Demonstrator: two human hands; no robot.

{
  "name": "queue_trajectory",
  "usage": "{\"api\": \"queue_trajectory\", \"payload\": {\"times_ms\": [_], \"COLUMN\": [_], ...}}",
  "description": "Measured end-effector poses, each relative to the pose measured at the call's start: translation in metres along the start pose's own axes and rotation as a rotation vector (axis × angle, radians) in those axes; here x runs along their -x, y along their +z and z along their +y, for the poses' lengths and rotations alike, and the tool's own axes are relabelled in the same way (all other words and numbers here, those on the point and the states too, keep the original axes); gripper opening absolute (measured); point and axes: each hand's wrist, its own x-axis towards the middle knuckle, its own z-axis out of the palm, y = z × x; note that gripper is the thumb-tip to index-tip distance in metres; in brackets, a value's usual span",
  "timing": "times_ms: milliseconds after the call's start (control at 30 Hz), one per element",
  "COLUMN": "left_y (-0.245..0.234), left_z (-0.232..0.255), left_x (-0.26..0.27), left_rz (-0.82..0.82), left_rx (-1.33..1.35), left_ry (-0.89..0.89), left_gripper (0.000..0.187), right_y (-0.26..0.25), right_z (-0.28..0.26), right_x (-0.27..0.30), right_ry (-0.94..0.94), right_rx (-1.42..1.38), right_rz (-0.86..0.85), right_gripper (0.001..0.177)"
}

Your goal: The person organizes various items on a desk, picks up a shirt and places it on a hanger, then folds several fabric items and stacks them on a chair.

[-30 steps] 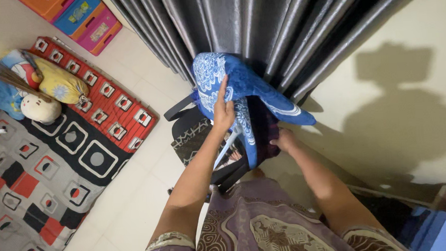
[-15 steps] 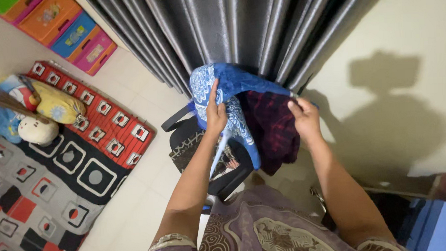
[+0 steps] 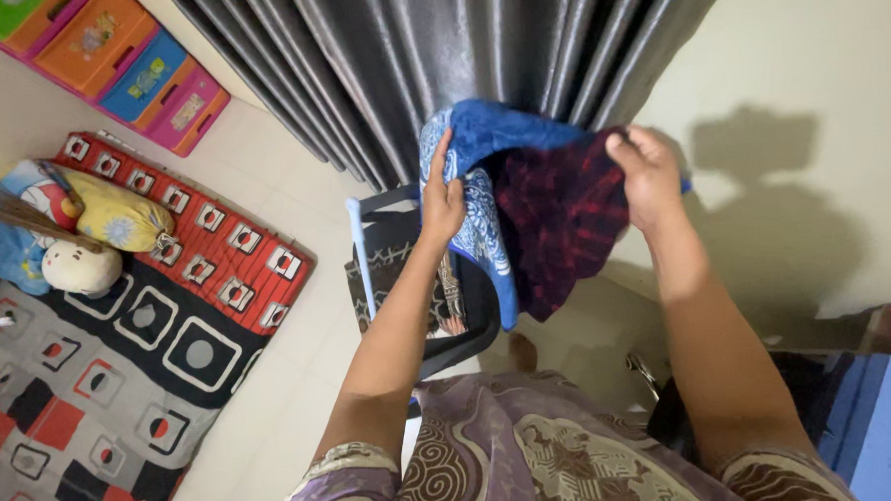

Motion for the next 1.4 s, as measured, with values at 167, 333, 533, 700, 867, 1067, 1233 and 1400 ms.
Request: {"api": "queue_trajectory", "payload": {"times_ms": [167,333,533,700,867,1067,1233,1400], "left_y": [-0.003,0.02,0.032,0.016,0.0,0.001,-0.015,-0.012], "left_z": [-0.021,-0.022,-0.028,-0.016,0.001,-0.011,-0.017,-0.011], "left_x": [0.029,0.026,-0.011,-0.033,-0.046,-0.033,-0.024,-0.028], "left_rz": [-0.054,-0.071,0.143,0.165,0.112,0.083,0.016,0.124], "left_rx": [0.003,0.017,-0.026,-0.12,-0.072,-0.179,-0.242,-0.226], "left_ry": [-0.029,-0.043,-0.137,-0.079,-0.182,-0.01,-0.341,-0.238], "left_gripper": [0.079,0.08,0.073,0.073,0.076,0.083,0.077,0.073], "right_y": [-0.065,-0.054,0.038,0.034,-0.013,0.025,0.014,0.019], "right_z": [0.095,0.135,0.077,0.12,0.223,0.289,0.278,0.201], "right_x": [0.02,0.024,0.082,0.069,0.007,-0.038,-0.069,-0.107], "right_ry": [0.061,0.369,-0.011,-0.023,0.384,0.477,0.107,-0.116], "right_rx": [1.007,1.244,0.999,1.419,1.266,1.449,1.093,0.693], "right_rz": [-0.127,-0.474,-0.207,-0.649,-0.67,-0.563,-0.205,0.134], "right_gripper": [0.026,0.035,0.021,0.078,0.107,0.095,0.052,0.037]}}
